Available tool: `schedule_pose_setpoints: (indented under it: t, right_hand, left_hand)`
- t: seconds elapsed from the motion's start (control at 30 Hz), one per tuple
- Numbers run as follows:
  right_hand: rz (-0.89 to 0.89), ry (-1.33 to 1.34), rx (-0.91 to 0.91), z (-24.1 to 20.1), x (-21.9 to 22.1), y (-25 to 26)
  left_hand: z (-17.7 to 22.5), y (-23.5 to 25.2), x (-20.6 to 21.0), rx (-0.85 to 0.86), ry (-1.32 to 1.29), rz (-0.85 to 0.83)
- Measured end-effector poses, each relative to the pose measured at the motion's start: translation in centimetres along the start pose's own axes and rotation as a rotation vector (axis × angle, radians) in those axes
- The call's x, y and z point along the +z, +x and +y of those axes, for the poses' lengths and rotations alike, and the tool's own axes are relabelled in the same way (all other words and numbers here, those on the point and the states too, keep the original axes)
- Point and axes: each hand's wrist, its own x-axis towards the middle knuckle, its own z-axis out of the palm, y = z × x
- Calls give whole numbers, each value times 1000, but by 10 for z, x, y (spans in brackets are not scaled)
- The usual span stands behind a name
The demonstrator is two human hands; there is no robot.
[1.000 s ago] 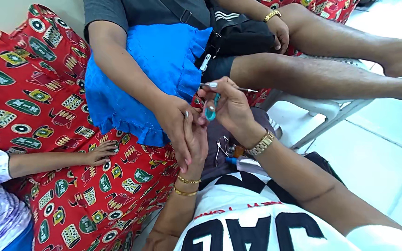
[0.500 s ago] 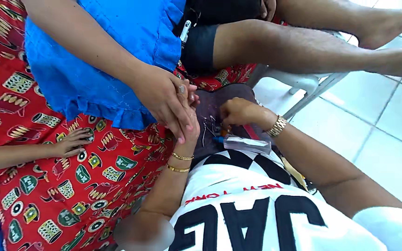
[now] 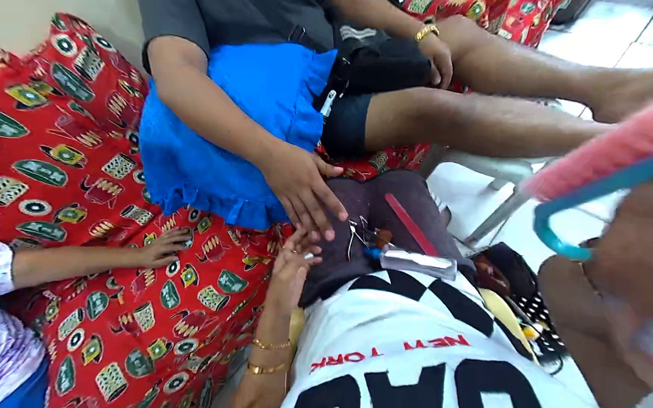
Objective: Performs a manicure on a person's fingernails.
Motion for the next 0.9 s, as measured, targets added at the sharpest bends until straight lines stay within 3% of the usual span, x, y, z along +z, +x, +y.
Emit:
schedule_pose_setpoints:
  t: [0.03,0.1,0.17,0.3,0.47,0.63,0.73,0.8,0.9]
  right_hand:
    - [176,-62,-100,9,10,-6]
    - [338,-272,-73,12,18,19]
    - [346,-305,5,1,21,37]
    - [310,-296,-76,11,16,30]
    - [234,-370,250,-11,19,20]
    - [191,25,-100,15,4,-3]
    - [351,-168,-41,11,10,6]
    - [289,-314,-37,10,20,17]
    - [235,-244,-67,20,25,29]
  left_hand:
    - [3,-1,-11,30,-48,32]
    - [18,9,-21,99,-23,73]
    - [32,13,-18,100,6,103]
    - [46,30,2,111,11,159]
    - [42,43,15,32,-159,92]
    - [85,31,58,-128,-121,253]
    - [97,26,70,-187,-126,278]
    - [100,24,71,-198,-140,260]
    - [104,30,70,-201,-171,264]
